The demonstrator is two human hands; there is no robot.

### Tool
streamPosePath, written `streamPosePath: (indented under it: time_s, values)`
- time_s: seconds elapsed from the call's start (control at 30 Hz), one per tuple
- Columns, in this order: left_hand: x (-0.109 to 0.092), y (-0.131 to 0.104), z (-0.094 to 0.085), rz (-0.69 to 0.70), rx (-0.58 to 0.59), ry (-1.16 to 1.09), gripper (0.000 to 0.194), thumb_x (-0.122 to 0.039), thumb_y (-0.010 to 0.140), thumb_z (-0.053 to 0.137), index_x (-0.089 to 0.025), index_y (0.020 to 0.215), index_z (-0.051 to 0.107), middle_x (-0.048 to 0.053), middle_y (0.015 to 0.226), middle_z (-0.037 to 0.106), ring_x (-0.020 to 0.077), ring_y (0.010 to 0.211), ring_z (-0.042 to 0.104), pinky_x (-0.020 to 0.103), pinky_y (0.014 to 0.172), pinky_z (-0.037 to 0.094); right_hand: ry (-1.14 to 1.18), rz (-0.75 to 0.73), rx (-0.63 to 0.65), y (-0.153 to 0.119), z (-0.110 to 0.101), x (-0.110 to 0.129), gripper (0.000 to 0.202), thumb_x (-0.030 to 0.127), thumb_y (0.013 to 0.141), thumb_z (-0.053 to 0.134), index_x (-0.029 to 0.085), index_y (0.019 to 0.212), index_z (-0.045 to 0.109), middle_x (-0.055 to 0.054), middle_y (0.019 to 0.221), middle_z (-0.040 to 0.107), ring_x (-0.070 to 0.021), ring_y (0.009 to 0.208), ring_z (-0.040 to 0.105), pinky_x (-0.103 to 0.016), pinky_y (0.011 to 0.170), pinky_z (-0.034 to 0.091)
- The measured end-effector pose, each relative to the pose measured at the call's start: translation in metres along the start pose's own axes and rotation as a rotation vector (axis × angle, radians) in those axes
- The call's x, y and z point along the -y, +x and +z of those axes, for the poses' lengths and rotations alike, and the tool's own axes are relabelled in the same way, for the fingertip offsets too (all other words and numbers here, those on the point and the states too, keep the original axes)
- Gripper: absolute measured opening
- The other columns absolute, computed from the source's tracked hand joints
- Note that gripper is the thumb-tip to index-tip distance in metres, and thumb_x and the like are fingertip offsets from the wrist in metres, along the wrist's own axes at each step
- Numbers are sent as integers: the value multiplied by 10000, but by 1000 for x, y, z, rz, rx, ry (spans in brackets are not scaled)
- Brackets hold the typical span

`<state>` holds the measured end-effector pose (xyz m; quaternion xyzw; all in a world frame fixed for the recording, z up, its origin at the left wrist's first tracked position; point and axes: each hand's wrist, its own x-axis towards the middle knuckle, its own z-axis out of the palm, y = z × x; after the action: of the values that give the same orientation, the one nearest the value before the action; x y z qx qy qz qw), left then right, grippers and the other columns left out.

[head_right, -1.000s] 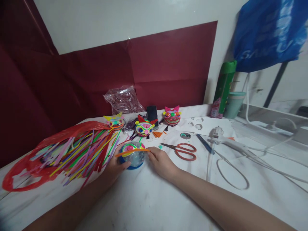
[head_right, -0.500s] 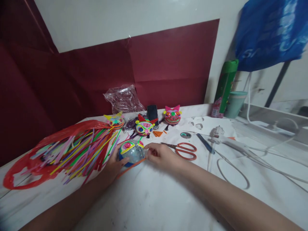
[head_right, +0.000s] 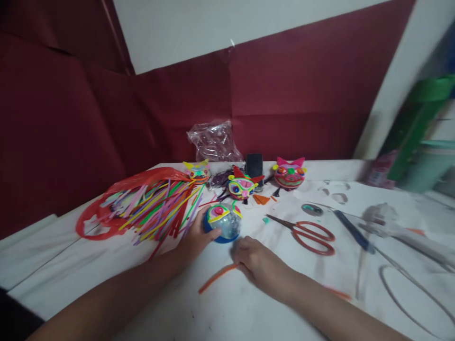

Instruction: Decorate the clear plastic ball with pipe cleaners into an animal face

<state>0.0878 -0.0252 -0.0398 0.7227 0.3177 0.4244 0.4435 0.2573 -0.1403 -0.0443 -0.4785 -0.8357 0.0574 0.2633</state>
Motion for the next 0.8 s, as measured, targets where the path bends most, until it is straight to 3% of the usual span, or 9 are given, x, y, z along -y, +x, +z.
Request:
streamPosePath:
  time_s: [0.07, 0.13, 0.2, 0.27, 0.4, 0.5, 0.6, 0.7, 0.8]
  values:
    - [-3, -2, -4, 156, -63, 122, 746, -271, 660, 710, -204, 1318, 365, 137, 1365, 429, 293, 1254, 412, 440, 1015, 365, -33, -19, -37, 1, -3, -2, 229, 167, 907, 402, 172, 755, 574, -80, 754, 595, -186, 726, 558, -293, 650, 461]
    - [-12, -8, -8, 435, -110, 299, 683, -342, 711, 678, -186, 1302, 374, 156, 1369, 406, 303, 1276, 370, 469, 1036, 323, -94, -29, -85, 1, -11, -1, 231, 172, 921, 376, 167, 811, 579, -81, 750, 596, -184, 704, 556, -286, 623, 452]
    - [-24, -18, -9, 724, 2, 460, 452, -352, 815, 569, -185, 1220, 454, 135, 1244, 521, 273, 1178, 467, 451, 988, 368, -157, -56, -139, 1, -19, 0, 238, 183, 935, 361, 167, 853, 584, -75, 739, 596, -180, 690, 554, -280, 607, 440]
    - [-33, -29, -6, 887, 169, 623, 288, -368, 858, 515, -177, 1073, 536, 91, 1017, 638, 246, 971, 576, 414, 858, 442, -194, -103, -193, 1, -26, 2, 245, 196, 946, 353, 169, 860, 581, -69, 733, 597, -172, 678, 553, -279, 612, 433]
    - [-39, -44, 3, 889, 242, 944, 216, -222, 915, 390, -148, 889, 592, 40, 692, 605, 201, 669, 574, 357, 607, 432, -210, -192, -207, 2, -31, 5, 244, 184, 957, 341, 173, 862, 566, -49, 714, 597, -155, 652, 548, -277, 624, 415]
    - [-43, -42, 0, 966, 251, 1022, 272, -107, 888, 348, -154, 750, 577, 30, 660, 558, 169, 624, 529, 331, 590, 405, -238, -244, -138, 2, -34, 5, 252, 163, 958, 333, 179, 871, 569, -39, 700, 600, -152, 652, 547, -279, 613, 398]
    - [-52, -31, -15, 1037, 233, 1041, 296, -104, 886, 339, -158, 690, 554, 29, 664, 542, 158, 637, 493, 324, 614, 395, -296, -297, -119, 2, -47, 0, 272, 173, 956, 333, 187, 840, 578, -37, 682, 604, -159, 650, 548, -290, 602, 393]
    - [-58, -9, -38, 1073, 171, 1017, 310, -149, 910, 322, -159, 740, 581, 36, 677, 559, 165, 663, 482, 327, 645, 397, -362, -263, -227, 1, -69, -11, 230, 211, 944, 383, 202, 845, 590, -38, 689, 618, -167, 644, 560, -295, 596, 407]
    - [-60, 18, -68, 903, 140, 1079, 310, -184, 910, 341, -165, 736, 597, 54, 726, 600, 179, 742, 514, 336, 751, 410, -405, -134, -405, -4, -89, -24, 226, 328, 928, 412, 236, 825, 591, -53, 714, 636, -195, 653, 586, -310, 579, 437]
